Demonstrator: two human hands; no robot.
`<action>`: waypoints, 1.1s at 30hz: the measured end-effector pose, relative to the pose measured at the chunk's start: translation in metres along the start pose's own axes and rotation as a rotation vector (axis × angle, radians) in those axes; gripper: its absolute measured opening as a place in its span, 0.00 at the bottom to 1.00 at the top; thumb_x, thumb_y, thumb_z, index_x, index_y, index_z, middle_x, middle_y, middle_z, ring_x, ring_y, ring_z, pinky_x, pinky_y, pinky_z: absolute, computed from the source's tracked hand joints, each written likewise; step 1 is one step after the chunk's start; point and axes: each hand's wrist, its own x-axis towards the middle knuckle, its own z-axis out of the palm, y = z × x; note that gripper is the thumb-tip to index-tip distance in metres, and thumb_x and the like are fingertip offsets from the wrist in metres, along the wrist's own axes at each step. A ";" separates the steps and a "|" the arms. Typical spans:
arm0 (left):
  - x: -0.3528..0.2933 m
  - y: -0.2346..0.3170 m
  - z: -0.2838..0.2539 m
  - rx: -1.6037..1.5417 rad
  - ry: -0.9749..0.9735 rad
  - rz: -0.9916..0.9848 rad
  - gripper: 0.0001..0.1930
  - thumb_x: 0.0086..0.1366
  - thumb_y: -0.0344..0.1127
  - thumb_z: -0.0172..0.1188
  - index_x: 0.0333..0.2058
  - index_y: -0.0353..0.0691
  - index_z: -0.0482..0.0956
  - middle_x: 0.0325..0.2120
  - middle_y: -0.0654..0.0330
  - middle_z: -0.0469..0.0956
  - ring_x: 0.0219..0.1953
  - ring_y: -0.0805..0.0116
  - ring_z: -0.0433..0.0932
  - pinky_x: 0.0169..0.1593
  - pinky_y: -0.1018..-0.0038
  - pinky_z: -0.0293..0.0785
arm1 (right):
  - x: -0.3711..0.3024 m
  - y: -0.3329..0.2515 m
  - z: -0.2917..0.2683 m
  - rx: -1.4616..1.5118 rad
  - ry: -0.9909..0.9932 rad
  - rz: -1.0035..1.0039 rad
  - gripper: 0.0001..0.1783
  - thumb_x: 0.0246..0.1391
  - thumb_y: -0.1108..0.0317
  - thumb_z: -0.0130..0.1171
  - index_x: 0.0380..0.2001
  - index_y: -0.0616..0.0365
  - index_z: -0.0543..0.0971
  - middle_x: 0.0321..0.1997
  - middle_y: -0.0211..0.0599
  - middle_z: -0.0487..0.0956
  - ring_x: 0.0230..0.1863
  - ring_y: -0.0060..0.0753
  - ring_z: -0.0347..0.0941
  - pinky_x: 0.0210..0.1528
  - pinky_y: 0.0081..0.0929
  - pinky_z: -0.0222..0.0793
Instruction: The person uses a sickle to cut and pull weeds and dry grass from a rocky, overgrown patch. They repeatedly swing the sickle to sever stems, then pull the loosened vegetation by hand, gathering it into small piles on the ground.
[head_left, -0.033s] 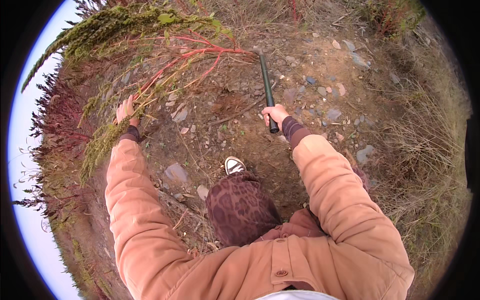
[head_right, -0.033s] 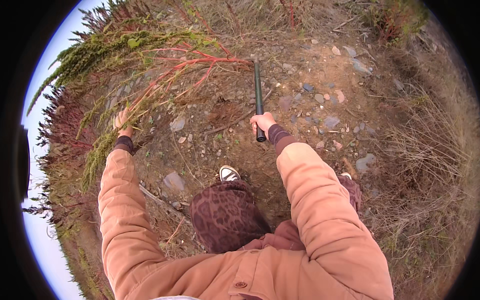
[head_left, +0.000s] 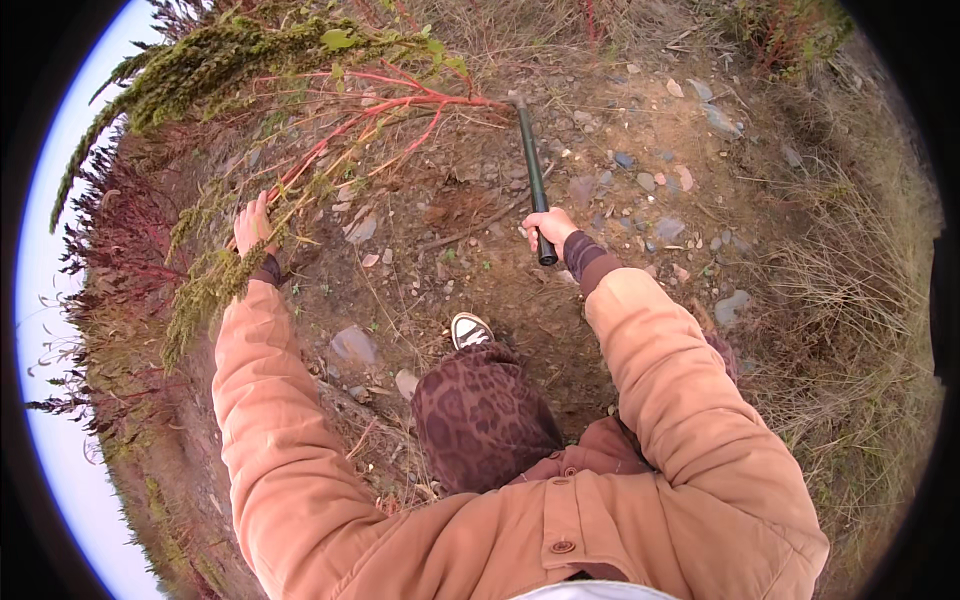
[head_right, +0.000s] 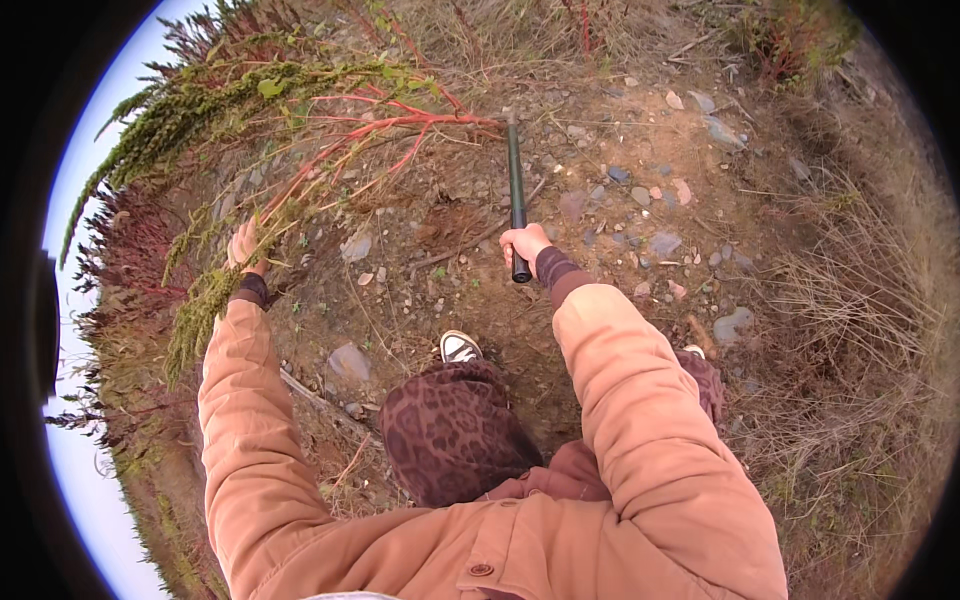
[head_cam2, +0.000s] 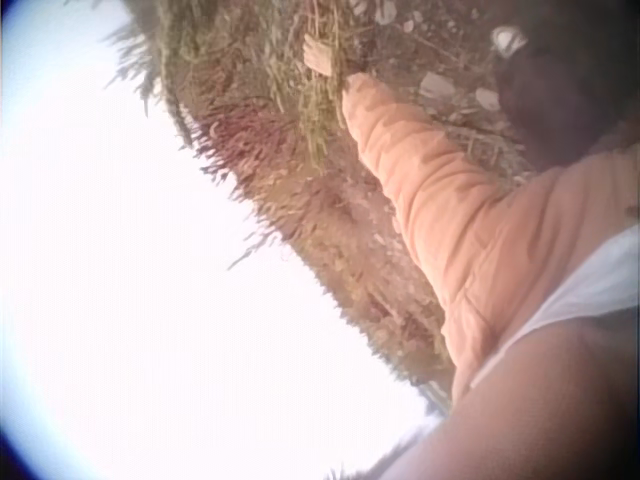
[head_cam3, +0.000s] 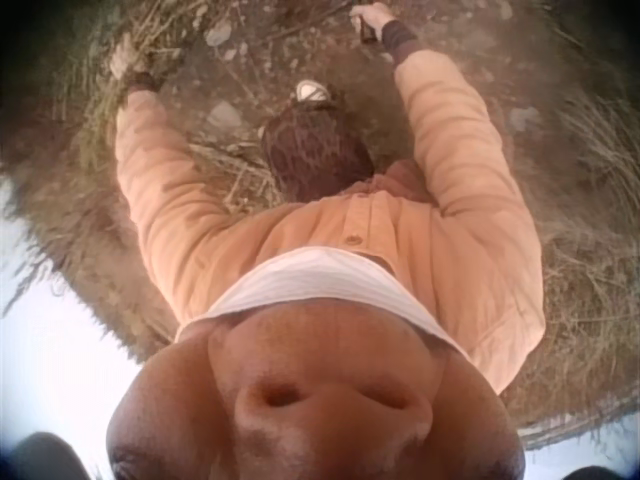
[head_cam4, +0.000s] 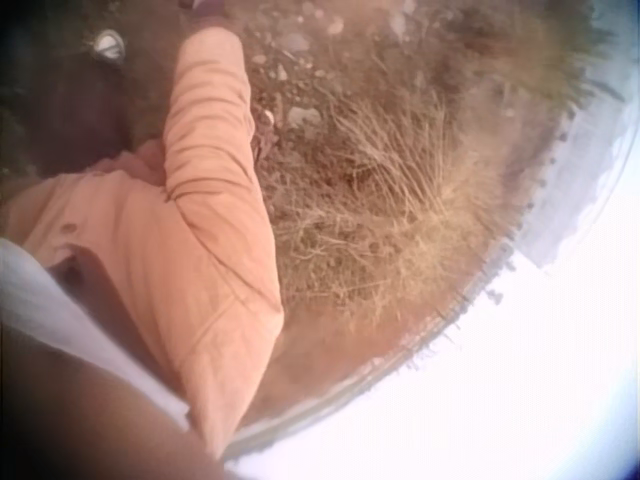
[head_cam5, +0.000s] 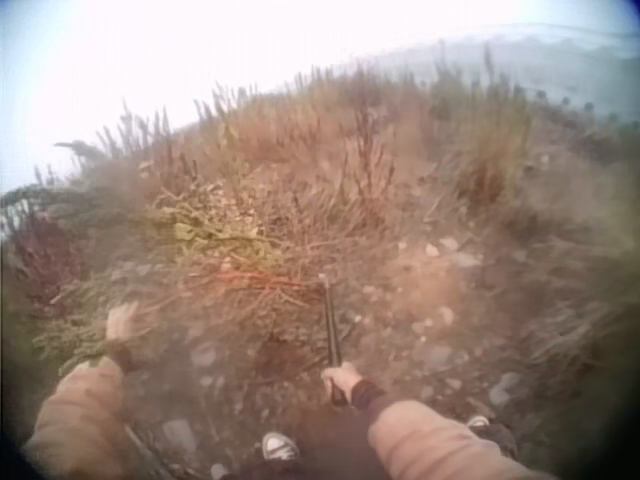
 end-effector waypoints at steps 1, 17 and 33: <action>-0.006 -0.002 0.003 0.032 0.022 0.030 0.23 0.53 0.29 0.46 0.51 0.47 0.63 0.36 0.59 0.70 0.39 0.61 0.69 0.43 0.67 0.64 | 0.006 0.000 0.002 0.025 0.009 0.044 0.10 0.44 0.75 0.50 0.12 0.61 0.65 0.09 0.33 0.64 0.11 0.30 0.62 0.15 0.28 0.61; -0.024 0.033 0.019 -0.067 -0.146 -0.205 0.22 0.54 0.35 0.48 0.50 0.49 0.63 0.31 0.59 0.75 0.38 0.60 0.73 0.40 0.65 0.65 | 0.004 0.003 0.004 0.092 0.013 0.040 0.08 0.43 0.75 0.51 0.15 0.60 0.66 0.09 0.32 0.64 0.10 0.28 0.61 0.13 0.29 0.60; -0.142 0.059 0.098 -0.037 -0.691 -0.185 0.33 0.56 0.29 0.50 0.58 0.61 0.49 0.45 0.56 0.68 0.39 0.62 0.71 0.45 0.64 0.64 | -0.034 -0.003 0.035 -0.106 0.218 -0.005 0.09 0.39 0.79 0.50 0.11 0.64 0.65 0.09 0.38 0.65 0.09 0.34 0.62 0.11 0.32 0.59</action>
